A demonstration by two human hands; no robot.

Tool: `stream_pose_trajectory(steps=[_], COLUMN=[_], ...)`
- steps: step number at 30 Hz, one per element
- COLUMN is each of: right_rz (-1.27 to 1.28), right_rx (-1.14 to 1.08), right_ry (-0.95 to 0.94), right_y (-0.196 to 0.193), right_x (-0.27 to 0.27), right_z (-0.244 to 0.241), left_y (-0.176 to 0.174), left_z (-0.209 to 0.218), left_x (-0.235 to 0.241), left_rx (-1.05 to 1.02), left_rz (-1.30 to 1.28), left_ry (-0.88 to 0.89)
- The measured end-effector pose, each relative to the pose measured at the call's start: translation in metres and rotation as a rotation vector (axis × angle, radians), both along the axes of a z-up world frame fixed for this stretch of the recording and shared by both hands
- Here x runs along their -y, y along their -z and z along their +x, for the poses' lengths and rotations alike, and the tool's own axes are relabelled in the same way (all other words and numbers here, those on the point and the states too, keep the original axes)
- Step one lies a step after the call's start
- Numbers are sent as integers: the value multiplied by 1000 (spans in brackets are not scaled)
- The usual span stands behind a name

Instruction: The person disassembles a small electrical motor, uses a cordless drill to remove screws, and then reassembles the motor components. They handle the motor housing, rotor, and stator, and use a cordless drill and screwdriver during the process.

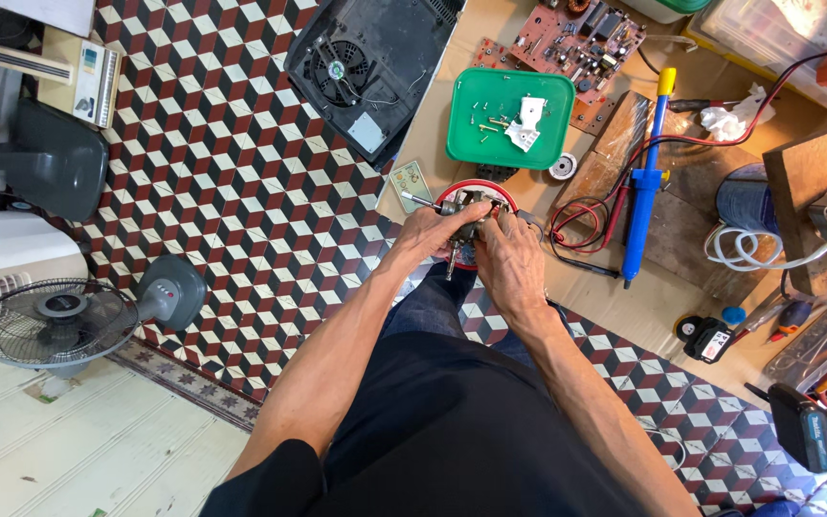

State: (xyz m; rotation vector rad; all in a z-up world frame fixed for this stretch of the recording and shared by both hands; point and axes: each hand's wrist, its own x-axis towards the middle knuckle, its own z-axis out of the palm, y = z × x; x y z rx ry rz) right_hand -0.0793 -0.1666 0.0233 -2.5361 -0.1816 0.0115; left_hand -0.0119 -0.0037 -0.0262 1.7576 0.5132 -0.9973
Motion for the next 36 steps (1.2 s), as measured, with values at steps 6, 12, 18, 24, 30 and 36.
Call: stream_pose_trajectory(steps=[6, 12, 18, 24, 30, 36], right_rz=[5, 105, 237, 155, 491, 465], right_rx=[-17, -23, -155, -320, -628, -718], right_ry=[-28, -7, 206, 91, 226, 5], right_y=[0, -17, -15, 6, 15, 49], right_x=[5, 10, 31, 48, 66, 57], right_z=[-3, -5, 14, 42, 42, 72], left_y=[-12, -14, 5, 12, 11, -3], left_z=[0, -2, -4, -10, -7, 0], left_x=[3, -7, -15, -21, -27, -30], left_rx=[3, -6, -1, -20, -88, -84], left_rz=[13, -104, -144, -192, -308, -376], left_ry=[-22, 26, 94, 40, 107, 168])
